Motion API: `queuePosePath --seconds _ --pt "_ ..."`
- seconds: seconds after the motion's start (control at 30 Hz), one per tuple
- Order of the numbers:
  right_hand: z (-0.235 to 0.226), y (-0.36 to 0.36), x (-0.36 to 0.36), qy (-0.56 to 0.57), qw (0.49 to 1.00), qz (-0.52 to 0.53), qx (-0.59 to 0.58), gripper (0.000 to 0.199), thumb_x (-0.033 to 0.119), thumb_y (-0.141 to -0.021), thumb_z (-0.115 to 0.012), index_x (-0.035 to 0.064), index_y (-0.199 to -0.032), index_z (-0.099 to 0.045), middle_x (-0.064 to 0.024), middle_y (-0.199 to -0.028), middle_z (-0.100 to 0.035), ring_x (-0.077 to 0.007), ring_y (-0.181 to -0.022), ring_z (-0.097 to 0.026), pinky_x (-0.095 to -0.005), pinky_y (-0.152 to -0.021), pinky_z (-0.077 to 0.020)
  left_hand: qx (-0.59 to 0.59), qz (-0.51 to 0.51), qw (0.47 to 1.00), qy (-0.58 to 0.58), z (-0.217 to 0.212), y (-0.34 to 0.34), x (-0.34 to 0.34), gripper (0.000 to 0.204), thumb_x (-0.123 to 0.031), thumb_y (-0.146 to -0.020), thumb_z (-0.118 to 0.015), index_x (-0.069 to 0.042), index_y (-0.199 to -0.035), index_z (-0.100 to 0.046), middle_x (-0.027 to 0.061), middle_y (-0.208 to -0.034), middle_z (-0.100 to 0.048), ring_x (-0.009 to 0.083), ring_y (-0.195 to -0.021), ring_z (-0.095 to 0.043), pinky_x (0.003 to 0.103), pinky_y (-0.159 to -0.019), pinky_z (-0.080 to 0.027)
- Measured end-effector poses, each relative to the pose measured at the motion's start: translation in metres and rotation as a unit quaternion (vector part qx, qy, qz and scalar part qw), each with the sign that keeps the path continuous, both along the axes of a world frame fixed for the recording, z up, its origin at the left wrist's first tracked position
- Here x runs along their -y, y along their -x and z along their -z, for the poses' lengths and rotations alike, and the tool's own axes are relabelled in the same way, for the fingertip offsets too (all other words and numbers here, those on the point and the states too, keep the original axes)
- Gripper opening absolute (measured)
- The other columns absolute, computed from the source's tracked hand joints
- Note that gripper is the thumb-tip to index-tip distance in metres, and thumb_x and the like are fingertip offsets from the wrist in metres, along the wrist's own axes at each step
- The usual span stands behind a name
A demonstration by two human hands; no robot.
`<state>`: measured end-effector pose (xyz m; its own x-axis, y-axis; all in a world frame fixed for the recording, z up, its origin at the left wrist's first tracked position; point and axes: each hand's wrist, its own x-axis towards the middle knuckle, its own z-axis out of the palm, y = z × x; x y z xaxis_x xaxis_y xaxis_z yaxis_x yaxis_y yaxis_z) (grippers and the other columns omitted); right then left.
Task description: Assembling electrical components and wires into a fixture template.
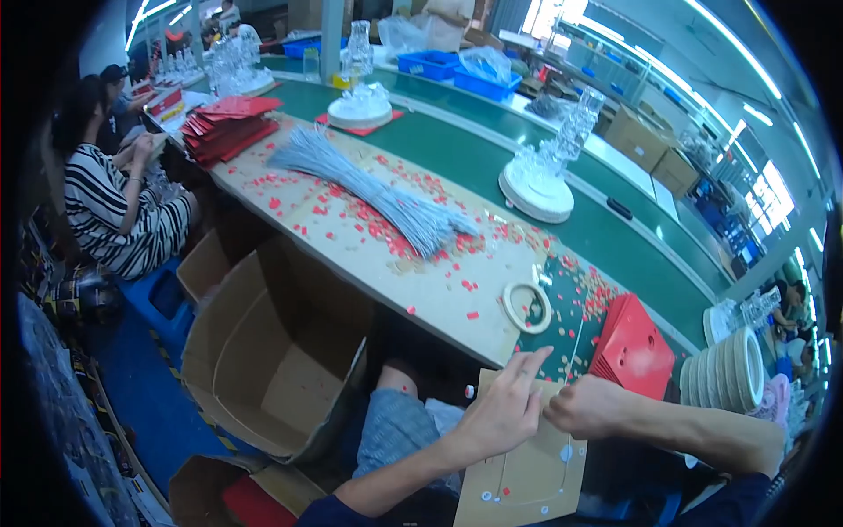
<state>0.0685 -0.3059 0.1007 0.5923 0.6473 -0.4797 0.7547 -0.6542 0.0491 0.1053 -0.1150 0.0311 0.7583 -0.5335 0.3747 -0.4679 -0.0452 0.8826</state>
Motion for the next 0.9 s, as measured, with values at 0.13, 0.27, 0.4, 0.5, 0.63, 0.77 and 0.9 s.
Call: queuePosePath --seconds 0.13,0.27,0.4,0.5,0.63,0.77,0.9 --pt "0.005 0.006 0.007 0.019 0.998 -0.035 0.049 0.014 0.015 -0.082 -0.061 0.0021 -0.081 -0.066 -0.0144 -0.073 -0.069 -0.0315 -0.07 -0.072 -0.0425 -0.061 -0.0587 -0.002 0.01 1.0 0.001 0.002 0.004 0.006 0.062 -0.001 -0.091 -0.058 -0.004 -0.15 -0.041 0.0228 -0.127 -0.055 0.0289 -0.083 -0.068 0.04 -0.08 -0.055" --pt "0.015 0.009 0.009 -0.085 0.949 0.297 -0.059 0.024 0.022 -0.095 -0.057 0.0048 -0.088 -0.072 -0.0152 -0.074 -0.069 -0.0298 -0.073 -0.073 -0.0404 -0.068 -0.0587 -0.021 -0.01 1.0 0.018 0.007 0.012 0.002 0.061 -0.006 -0.093 -0.06 -0.004 -0.151 -0.04 0.0228 -0.13 -0.054 0.0289 -0.083 -0.068 0.042 -0.083 -0.055" --pt "0.018 0.013 0.013 -0.266 0.716 0.588 -0.266 0.034 0.028 -0.105 -0.053 0.0026 -0.093 -0.072 -0.0076 -0.064 -0.06 -0.0175 -0.064 -0.063 -0.0313 -0.059 -0.0474 -0.031 0.017 0.999 0.009 -0.001 0.016 0.002 0.06 -0.011 -0.094 -0.061 -0.004 -0.15 -0.04 0.0253 -0.135 -0.052 0.0394 -0.097 -0.066 0.046 -0.088 -0.054" --pt "0.013 0.014 0.007 -0.33 0.56 0.678 -0.345 0.035 0.025 -0.107 -0.051 0.001 -0.088 -0.069 0.0016 -0.062 -0.047 -0.0099 -0.058 -0.042 -0.0254 -0.053 -0.0307 -0.039 0.016 0.999 -0.008 -0.003 0.021 -0.001 0.059 -0.014 -0.095 -0.062 -0.004 -0.149 -0.04 0.0271 -0.136 -0.051 0.049 -0.113 -0.061 0.05 -0.094 -0.052" --pt "0.014 0.014 0.007 -0.35 0.514 0.689 -0.373 0.03 0.023 -0.106 -0.053 0.0009 -0.093 -0.069 0.0031 -0.067 -0.052 -0.0083 -0.058 -0.038 -0.0254 -0.052 -0.0293 -0.018 -0.007 1.0 -0.016 0.001 0.024 -0.003 0.059 -0.016 -0.095 -0.062 -0.002 -0.149 -0.04 0.0271 -0.136 -0.051 0.0484 -0.115 -0.061 0.05 -0.096 -0.052" --pt "0.02 0.016 0.012 -0.365 0.511 0.681 -0.376 0.03 0.021 -0.107 -0.053 0.0006 -0.094 -0.071 0.0027 -0.072 -0.057 -0.0069 -0.059 -0.039 -0.0234 -0.053 -0.0295 0.0 -0.013 1.0 -0.023 0.004 0.027 -0.002 0.058 -0.018 -0.096 -0.062 -0.001 -0.147 -0.041 0.0269 -0.136 -0.051 0.0477 -0.116 -0.061 0.05 -0.097 -0.051" --pt "0.02 0.016 0.015 -0.347 0.608 0.627 -0.342 0.03 0.022 -0.102 -0.059 -0.0006 -0.091 -0.073 -0.0023 -0.072 -0.065 -0.0099 -0.06 -0.053 -0.0265 -0.054 -0.0407 -0.002 -0.006 0.999 -0.039 0.002 0.028 -0.003 0.056 -0.018 -0.096 -0.063 -0.001 -0.146 -0.043 0.0268 -0.136 -0.051 0.0472 -0.116 -0.06 0.05 -0.097 -0.051"
